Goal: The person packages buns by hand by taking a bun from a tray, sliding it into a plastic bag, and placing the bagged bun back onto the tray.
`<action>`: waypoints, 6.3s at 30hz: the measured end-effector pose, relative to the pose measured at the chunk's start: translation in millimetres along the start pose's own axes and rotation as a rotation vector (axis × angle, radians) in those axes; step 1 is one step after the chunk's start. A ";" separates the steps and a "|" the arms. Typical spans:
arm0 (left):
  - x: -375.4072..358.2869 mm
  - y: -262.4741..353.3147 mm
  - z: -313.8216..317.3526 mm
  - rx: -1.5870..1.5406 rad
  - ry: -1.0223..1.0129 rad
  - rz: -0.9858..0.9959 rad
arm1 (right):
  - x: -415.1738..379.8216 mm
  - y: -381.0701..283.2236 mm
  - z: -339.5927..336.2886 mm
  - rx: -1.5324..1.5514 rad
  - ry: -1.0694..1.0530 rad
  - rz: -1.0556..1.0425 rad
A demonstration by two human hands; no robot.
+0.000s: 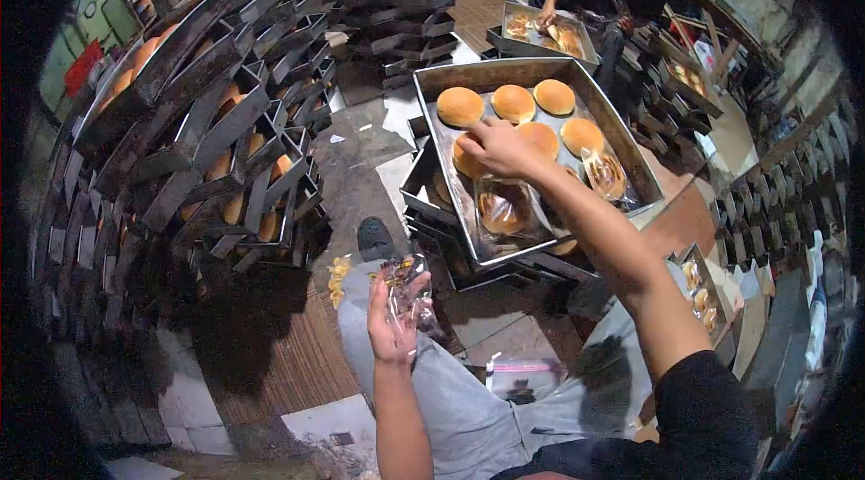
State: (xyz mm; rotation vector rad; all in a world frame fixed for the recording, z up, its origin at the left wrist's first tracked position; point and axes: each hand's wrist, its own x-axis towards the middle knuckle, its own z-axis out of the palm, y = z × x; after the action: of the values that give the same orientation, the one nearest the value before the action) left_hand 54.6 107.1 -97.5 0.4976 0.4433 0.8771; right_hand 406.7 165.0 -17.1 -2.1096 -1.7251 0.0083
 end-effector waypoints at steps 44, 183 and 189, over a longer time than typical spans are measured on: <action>-42.3 -12.5 54.4 -0.245 0.079 0.031 | -275.5 -135.3 -55.9 1.562 -1.442 -0.353; 31.0 4.7 14.8 -0.081 0.113 0.176 | 95.3 28.6 -5.6 0.365 -0.069 0.234; 6.8 -3.1 16.4 -0.103 0.186 0.176 | -74.8 -5.8 -100.3 1.591 0.163 0.189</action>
State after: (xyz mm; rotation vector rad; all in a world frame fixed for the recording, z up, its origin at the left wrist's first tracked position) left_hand 69.5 107.2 -87.2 0.3652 0.5260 1.1163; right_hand 410.0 64.6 57.7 -0.9482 -0.7662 0.8935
